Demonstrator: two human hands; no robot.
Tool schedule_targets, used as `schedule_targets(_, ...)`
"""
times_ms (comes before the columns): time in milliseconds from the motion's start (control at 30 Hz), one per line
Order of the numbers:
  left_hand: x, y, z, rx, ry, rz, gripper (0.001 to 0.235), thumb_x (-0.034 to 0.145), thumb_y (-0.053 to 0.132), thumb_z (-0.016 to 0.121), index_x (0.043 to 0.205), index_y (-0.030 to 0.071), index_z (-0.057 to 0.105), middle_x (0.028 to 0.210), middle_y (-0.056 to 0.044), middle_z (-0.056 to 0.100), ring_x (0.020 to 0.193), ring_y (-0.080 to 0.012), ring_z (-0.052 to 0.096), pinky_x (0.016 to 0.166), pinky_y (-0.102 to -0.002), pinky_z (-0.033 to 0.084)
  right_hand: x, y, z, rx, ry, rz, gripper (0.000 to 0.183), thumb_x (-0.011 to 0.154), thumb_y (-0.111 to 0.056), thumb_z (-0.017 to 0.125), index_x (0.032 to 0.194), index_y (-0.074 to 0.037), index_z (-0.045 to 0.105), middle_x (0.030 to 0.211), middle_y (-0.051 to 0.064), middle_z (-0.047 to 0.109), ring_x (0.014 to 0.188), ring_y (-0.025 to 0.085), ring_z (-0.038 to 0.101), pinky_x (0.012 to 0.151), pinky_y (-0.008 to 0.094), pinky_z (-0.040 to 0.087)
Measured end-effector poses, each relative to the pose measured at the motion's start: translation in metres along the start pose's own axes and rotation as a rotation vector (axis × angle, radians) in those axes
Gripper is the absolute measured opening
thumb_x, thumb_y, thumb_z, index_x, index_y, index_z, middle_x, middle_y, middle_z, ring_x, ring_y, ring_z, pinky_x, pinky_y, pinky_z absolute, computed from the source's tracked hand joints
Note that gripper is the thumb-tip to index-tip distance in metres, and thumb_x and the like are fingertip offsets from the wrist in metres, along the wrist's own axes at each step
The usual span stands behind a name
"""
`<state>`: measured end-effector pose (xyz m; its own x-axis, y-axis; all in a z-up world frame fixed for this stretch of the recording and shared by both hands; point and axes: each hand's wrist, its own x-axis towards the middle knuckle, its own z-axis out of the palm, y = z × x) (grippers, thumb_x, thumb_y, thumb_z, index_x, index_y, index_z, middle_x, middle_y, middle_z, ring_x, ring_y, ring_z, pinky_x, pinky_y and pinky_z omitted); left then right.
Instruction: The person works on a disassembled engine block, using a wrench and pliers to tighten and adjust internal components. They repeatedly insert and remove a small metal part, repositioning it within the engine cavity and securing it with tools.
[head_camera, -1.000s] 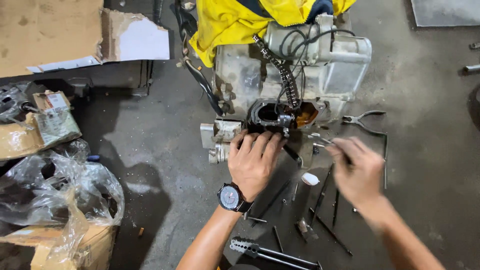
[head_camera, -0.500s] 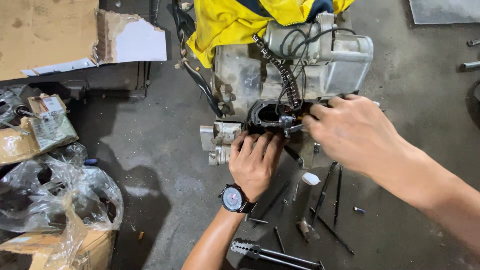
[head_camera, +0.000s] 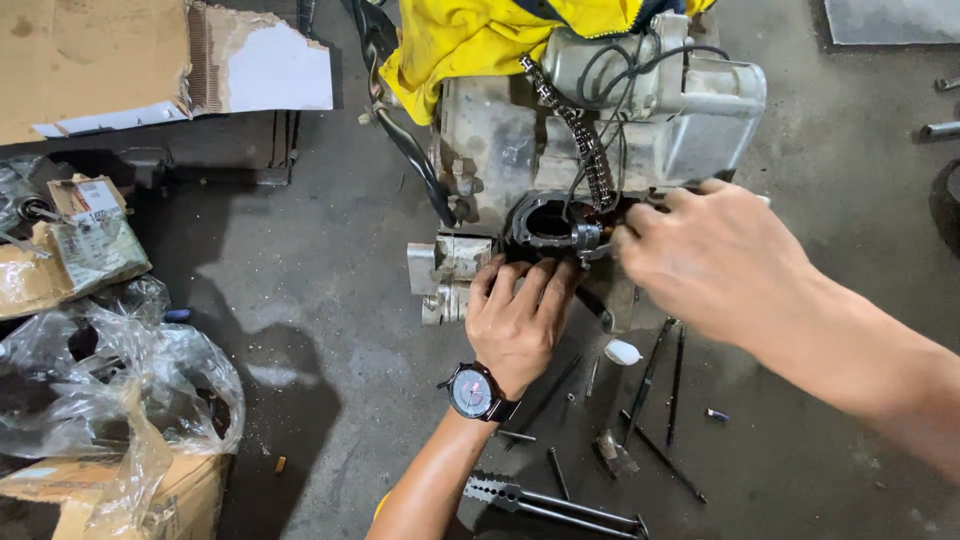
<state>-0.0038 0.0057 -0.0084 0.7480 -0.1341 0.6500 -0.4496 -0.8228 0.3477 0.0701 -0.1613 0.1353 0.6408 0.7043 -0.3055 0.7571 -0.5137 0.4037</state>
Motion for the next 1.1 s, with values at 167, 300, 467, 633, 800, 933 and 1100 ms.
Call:
schedule_targets(167,0.005,0.003,-0.006,0.015,-0.004,0.015,0.029,0.092,0.017,0.075,0.120,0.010,0.072,0.112,-0.002,0.069,0.102,-0.0216,0.064,0.104,-0.042,0.047,-0.024,-0.003,0.063,0.193,0.203,0.067,0.022,0.086,-0.011,0.070,0.107,-0.010,0.077,0.089,0.006,0.074,0.068,0.018,0.070,0.053,0.032,0.052)
schedule_targets(300,0.008,0.006,-0.007,0.018,-0.010,0.019,0.029,0.091,0.016,0.073,0.120,0.011,0.072,0.115,0.000,0.070,0.103,-0.0206,0.064,0.103,-0.041,0.047,-0.029,-0.016,0.059,0.376,0.495,0.114,0.030,0.082,-0.017,0.072,0.110,-0.004,0.075,0.086,0.008,0.072,0.072,0.023,0.071,0.059,0.035,0.056)
schedule_targets(467,0.012,0.009,-0.003,0.028,-0.023,0.030,0.029,0.089,0.016,0.071,0.118,0.011,0.072,0.115,0.000,0.070,0.103,-0.0203,0.064,0.104,-0.043,0.047,-0.028,-0.020,0.075,0.477,0.468,0.271,0.020,0.086,-0.023,0.075,0.095,-0.005,0.072,0.077,0.009,0.068,0.066,0.028,0.068,0.057,0.040,0.054)
schedule_targets(633,0.011,0.004,0.001,0.038,-0.041,0.040,0.029,0.089,0.016,0.069,0.117,0.009,0.072,0.115,-0.001,0.069,0.103,-0.0192,0.065,0.104,-0.044,0.047,-0.020,-0.043,0.111,0.673,0.483,0.419,0.020,0.090,-0.026,0.073,0.096,-0.007,0.074,0.070,0.009,0.068,0.058,0.028,0.065,0.055,0.042,0.050)
schedule_targets(800,0.015,0.002,0.003,0.035,-0.036,0.044,0.031,0.090,0.018,0.068,0.119,0.009,0.072,0.115,-0.001,0.069,0.105,-0.0195,0.065,0.104,-0.044,0.046,0.000,-0.110,0.143,1.409,0.628,0.899,0.013,0.094,-0.018,0.072,0.097,-0.006,0.073,0.067,0.006,0.069,0.048,0.017,0.052,0.043,0.034,0.039)
schedule_targets(933,0.011,0.007,0.002,0.043,-0.044,0.039,0.032,0.088,0.017,0.068,0.120,0.009,0.072,0.115,-0.002,0.069,0.104,-0.0205,0.065,0.104,-0.044,0.047,0.005,-0.133,0.154,1.350,0.880,0.976,0.013,0.102,-0.011,0.070,0.096,-0.001,0.066,0.068,0.007,0.063,0.059,0.014,0.050,0.054,0.032,0.042)
schedule_targets(1100,0.007,0.016,-0.001,0.067,0.012,0.041,0.027,0.092,0.016,0.075,0.119,0.011,0.071,0.112,0.000,0.069,0.101,-0.0202,0.065,0.103,-0.044,0.048,-0.011,-0.117,0.143,1.154,0.897,0.850,0.017,0.101,-0.016,0.072,0.095,-0.001,0.066,0.072,0.015,0.066,0.058,0.026,0.061,0.057,0.037,0.045)
